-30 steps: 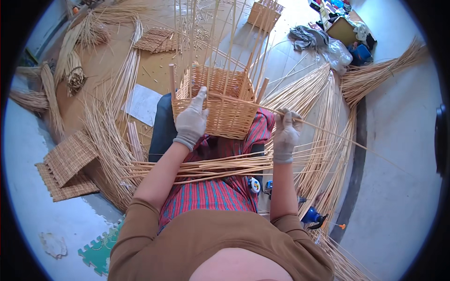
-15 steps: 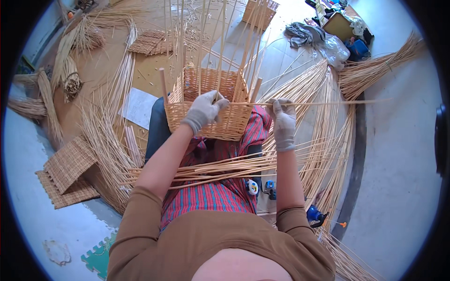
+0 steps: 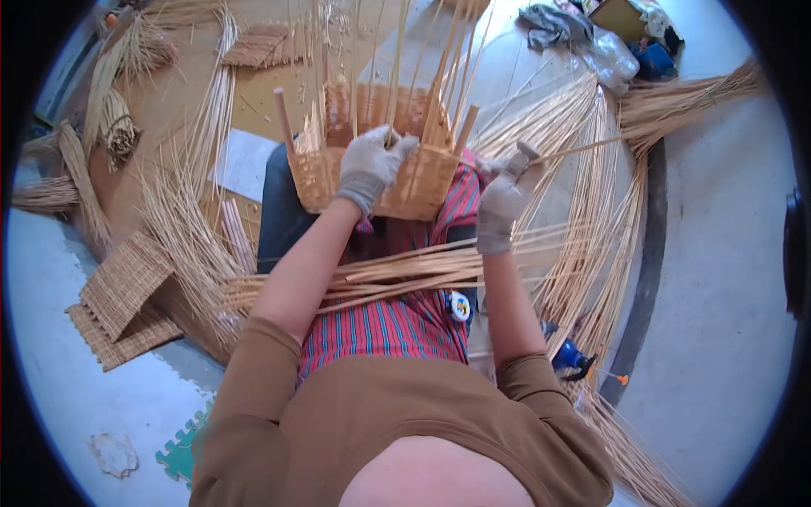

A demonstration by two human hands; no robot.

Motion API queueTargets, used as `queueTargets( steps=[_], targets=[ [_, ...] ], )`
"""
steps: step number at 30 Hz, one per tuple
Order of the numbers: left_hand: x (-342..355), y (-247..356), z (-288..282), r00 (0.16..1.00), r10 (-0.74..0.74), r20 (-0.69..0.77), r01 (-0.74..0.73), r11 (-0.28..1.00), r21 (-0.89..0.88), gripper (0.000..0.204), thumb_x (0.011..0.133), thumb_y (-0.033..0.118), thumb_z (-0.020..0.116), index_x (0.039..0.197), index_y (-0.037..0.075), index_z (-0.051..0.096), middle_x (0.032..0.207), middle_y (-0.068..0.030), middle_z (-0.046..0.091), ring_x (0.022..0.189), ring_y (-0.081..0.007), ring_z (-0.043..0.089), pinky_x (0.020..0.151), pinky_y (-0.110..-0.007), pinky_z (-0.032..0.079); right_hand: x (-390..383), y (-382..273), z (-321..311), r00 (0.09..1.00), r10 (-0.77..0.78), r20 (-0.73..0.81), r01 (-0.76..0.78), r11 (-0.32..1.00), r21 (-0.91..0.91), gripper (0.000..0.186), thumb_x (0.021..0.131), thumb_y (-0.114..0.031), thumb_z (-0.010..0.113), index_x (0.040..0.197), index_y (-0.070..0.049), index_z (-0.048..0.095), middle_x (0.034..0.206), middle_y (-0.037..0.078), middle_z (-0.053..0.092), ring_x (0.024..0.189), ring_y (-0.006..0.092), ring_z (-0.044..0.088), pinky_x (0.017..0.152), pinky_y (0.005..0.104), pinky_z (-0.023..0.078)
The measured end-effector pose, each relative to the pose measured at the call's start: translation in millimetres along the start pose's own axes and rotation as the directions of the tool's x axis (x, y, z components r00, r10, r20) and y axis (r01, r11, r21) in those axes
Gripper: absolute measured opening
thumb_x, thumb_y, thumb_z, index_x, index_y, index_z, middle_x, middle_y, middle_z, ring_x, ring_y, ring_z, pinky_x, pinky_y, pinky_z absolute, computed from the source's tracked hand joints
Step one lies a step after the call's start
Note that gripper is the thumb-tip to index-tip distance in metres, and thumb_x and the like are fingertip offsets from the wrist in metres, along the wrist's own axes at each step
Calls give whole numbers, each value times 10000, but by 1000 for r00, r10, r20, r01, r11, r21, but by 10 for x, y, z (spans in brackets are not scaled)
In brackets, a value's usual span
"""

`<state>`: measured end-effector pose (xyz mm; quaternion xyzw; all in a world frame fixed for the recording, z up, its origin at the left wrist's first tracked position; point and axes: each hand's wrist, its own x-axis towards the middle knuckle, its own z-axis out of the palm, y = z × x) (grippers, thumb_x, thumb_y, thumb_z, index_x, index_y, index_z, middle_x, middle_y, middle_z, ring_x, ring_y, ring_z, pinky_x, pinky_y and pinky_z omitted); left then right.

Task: Weaving a rectangular wicker basket using long wooden strips, trimming ends with pliers, and measuring dimensions.

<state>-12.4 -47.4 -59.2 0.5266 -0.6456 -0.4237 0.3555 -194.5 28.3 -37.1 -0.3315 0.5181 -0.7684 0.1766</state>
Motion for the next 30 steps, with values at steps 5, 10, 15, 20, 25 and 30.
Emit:
queueTargets(
  steps=[5,10,15,20,25,30],
  targets=[
    [-294,220,-270,991,115,65,-109,991,-77,532,888,251,777,1322,42,550,1082,-119,679,732,-146,668,703,-322,549,195,-138,-356,911,402,97,-400,916,-35,228,1073,-250,497,1130,-32,529,875,89,681,801,204,700,748,370,615],
    [-1250,-176,-816,837,-23,547,-298,818,491,389,883,391,704,1180,139,691,1147,-157,701,937,-341,692,872,-433,544,-335,-119,-800,668,585,460,-525,809,-265,189,1050,-191,568,1087,-23,645,833,42,680,712,100,636,626,259,549],
    [-1325,-428,-846,875,-82,478,-163,879,449,255,917,342,645,909,100,728,900,-146,710,871,-331,685,787,-442,530,-786,-323,-529,374,701,607,-488,706,-513,241,1046,-230,569,1103,-18,670,810,25,666,684,79,626,579,215,505],
    [-1190,-30,-635,775,514,369,-627,701,341,170,939,294,621,1029,152,653,841,-81,646,803,-293,657,730,-429,488,-1076,-453,-258,305,709,636,-796,556,-238,389,1070,-349,515,1318,-53,566,926,36,672,731,72,622,590,184,479],
    [-850,-164,-1235,875,484,-28,-465,854,232,141,878,60,640,1006,88,692,866,-120,697,811,-325,687,727,-418,537,-256,-326,-411,894,245,375,-372,872,318,169,1055,-229,552,1043,-77,624,905,51,664,852,151,637,828,319,551],
    [-649,-18,-1097,889,458,-16,-450,878,165,180,906,134,697,1075,71,698,953,-147,697,840,-307,693,736,-387,533,-186,-427,-80,845,189,500,-344,908,239,172,957,-70,688,1093,-74,583,1130,122,698,947,189,676,854,357,573]
  ],
)
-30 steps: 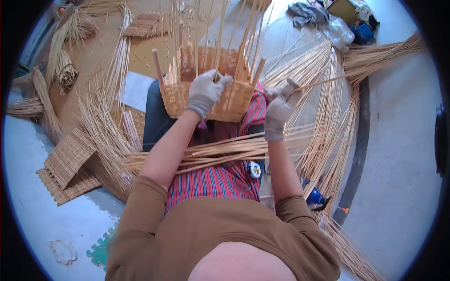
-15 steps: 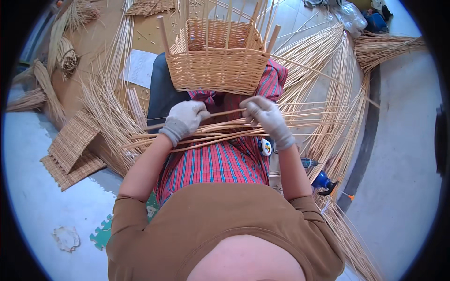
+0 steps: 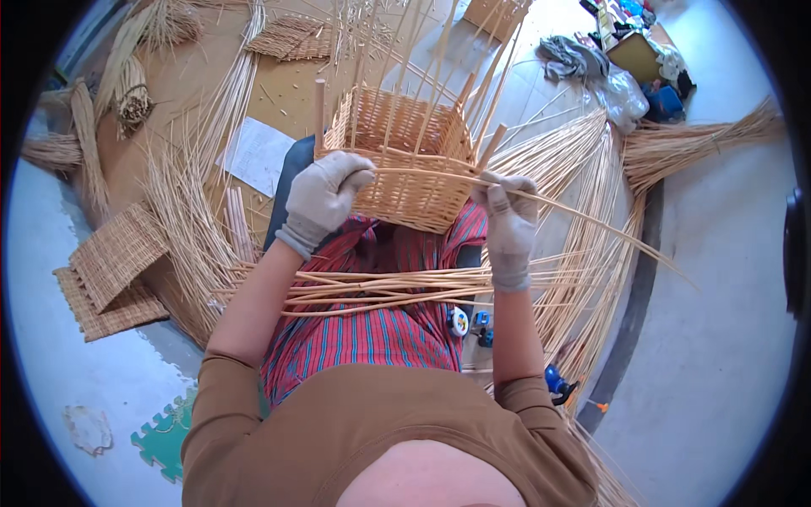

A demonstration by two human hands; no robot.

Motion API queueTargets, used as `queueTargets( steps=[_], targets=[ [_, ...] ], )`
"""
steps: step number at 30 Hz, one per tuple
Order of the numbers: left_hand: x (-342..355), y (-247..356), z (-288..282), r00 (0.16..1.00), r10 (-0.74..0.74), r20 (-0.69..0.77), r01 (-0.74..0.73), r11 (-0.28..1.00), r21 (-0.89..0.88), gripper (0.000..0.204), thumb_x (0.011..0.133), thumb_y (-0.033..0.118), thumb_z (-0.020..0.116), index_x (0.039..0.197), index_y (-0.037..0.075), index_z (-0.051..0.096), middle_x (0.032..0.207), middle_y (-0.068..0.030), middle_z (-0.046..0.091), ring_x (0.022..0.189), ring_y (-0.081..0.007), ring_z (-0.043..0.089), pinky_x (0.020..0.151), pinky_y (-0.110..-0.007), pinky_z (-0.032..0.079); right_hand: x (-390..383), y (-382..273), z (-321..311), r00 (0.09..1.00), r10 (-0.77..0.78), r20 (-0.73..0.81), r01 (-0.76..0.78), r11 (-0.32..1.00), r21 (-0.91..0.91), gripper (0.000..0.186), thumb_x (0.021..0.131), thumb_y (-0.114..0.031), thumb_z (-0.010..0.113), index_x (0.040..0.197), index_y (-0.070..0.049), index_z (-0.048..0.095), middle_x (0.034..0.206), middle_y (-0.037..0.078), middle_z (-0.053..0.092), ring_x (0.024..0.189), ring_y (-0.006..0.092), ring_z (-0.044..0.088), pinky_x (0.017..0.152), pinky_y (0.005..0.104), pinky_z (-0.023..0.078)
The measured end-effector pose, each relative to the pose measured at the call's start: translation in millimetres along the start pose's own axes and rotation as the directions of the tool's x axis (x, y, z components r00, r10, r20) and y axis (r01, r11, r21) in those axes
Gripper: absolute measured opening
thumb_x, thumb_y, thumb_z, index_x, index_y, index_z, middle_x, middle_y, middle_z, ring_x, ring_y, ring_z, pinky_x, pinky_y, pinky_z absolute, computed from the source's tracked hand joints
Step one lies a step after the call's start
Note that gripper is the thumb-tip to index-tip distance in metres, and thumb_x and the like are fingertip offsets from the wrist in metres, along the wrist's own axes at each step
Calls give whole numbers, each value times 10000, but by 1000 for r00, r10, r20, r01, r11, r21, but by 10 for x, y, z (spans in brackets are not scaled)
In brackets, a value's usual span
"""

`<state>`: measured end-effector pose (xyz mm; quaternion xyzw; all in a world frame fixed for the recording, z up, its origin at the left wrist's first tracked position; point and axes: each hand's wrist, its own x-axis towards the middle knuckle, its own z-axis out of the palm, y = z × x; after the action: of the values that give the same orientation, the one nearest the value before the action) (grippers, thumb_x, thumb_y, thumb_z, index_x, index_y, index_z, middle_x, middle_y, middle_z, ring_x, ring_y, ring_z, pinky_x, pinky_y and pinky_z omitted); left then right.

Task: Weaving a rectangular wicker basket using long wooden strips, trimming ends with pliers, and measuring dimensions.

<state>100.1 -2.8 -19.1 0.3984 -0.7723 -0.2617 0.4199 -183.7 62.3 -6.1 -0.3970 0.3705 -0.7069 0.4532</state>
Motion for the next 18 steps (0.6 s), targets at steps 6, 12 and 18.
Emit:
queueTargets(
  steps=[6,12,18],
  targets=[
    [-21,-305,110,939,-277,-205,294,954,56,679,890,88,717,1497,196,433,1206,-85,702,1000,-289,706,793,-380,558,96,-33,-322,892,-145,-428,40,969,-246,91,1008,-87,607,1060,-70,535,953,97,656,857,204,695,764,325,612],
    [-121,-294,277,945,-214,-246,254,957,142,692,927,59,668,1545,165,376,1238,-117,694,917,-268,719,758,-346,555,-15,102,-271,951,-106,-290,9,949,-316,119,994,-41,616,1042,-62,510,914,96,661,792,196,701,735,339,619],
    [489,-70,391,947,-320,-24,316,942,-112,333,969,196,659,1269,67,595,988,-128,727,760,-245,725,700,-347,557,304,104,-310,965,-183,-190,103,925,-367,137,979,-11,626,1054,-48,517,941,95,654,845,195,696,782,342,621]
  ],
)
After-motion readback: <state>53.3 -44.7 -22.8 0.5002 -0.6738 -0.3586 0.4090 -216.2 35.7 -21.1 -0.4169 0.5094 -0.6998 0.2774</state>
